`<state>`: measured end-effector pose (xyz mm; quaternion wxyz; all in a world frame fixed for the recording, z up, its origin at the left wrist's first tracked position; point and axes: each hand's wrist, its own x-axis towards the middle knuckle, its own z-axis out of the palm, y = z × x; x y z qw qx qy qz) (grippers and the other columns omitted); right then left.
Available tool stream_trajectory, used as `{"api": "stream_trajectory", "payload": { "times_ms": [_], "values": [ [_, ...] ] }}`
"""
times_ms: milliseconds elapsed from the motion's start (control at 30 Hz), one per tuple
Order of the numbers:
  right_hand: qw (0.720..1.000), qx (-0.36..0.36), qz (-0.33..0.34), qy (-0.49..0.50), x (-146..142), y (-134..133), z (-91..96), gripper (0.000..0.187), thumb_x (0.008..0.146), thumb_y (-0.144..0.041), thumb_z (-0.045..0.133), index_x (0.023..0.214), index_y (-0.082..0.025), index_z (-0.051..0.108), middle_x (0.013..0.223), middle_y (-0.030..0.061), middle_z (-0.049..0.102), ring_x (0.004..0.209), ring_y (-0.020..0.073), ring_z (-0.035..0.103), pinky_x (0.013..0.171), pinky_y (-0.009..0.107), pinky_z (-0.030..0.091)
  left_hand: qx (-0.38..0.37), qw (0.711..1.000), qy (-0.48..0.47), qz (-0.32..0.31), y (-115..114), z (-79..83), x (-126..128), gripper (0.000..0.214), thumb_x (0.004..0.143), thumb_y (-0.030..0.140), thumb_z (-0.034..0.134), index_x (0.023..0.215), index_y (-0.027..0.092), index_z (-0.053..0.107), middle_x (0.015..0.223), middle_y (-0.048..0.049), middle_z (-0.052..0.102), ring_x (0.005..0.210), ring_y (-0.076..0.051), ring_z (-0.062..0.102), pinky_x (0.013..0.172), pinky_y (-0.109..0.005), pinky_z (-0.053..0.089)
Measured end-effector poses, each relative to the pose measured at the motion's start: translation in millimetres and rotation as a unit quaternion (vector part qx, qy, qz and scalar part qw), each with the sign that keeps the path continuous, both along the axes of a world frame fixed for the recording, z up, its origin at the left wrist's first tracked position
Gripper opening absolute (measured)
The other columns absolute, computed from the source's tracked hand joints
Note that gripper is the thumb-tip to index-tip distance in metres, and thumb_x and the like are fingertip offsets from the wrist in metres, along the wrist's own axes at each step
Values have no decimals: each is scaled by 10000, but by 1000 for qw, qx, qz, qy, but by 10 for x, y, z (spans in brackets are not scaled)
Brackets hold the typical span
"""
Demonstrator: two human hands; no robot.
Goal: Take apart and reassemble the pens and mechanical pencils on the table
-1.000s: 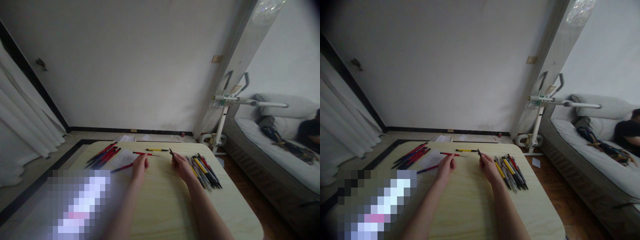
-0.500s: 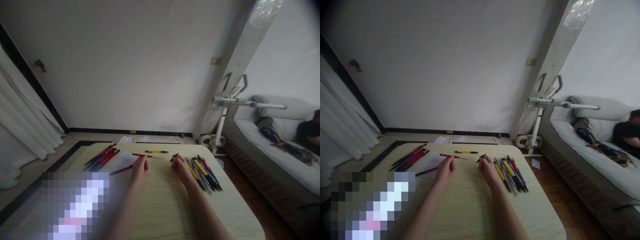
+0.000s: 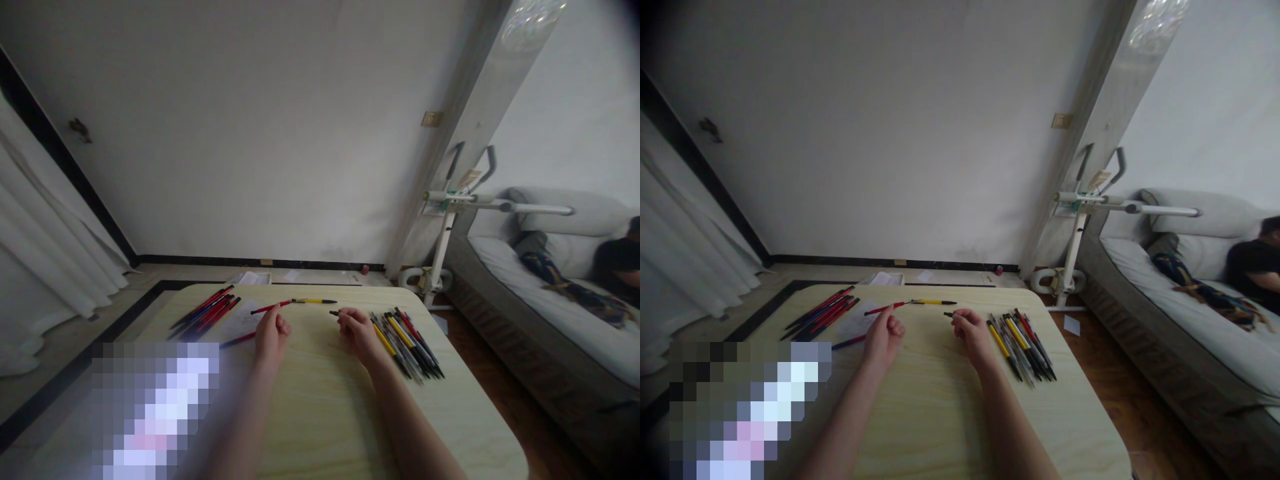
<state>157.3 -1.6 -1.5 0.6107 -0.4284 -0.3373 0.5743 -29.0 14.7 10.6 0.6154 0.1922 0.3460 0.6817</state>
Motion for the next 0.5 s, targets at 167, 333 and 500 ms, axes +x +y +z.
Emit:
{"api": "stream_trajectory", "payload": {
  "times_ms": [167,333,500],
  "values": [
    [1000,-4,-5,14,-1,12,-14,248,556,-275,684,768,-159,628,608,6,594,457,68,444,433,200,325,0,1000,-17,-25,3,-17,-2,356,625,326,660,564,174,344,439,95,324,370,-26,309,382,-192,253],
    [1000,1,4,21,-17,-8,15,257,574,-298,684,786,-170,616,660,26,630,456,70,457,438,203,333,-9,999,2,-33,-4,-36,14,352,607,344,666,582,174,358,445,101,317,370,-24,308,384,-190,254],
    [1000,4,-9,17,-8,15,-7,236,574,-304,701,742,-166,609,645,13,617,447,62,444,429,197,324,-26,999,14,-37,-11,-17,28,351,601,344,661,569,175,354,440,99,319,368,-27,310,382,-191,248]
  ]
}}
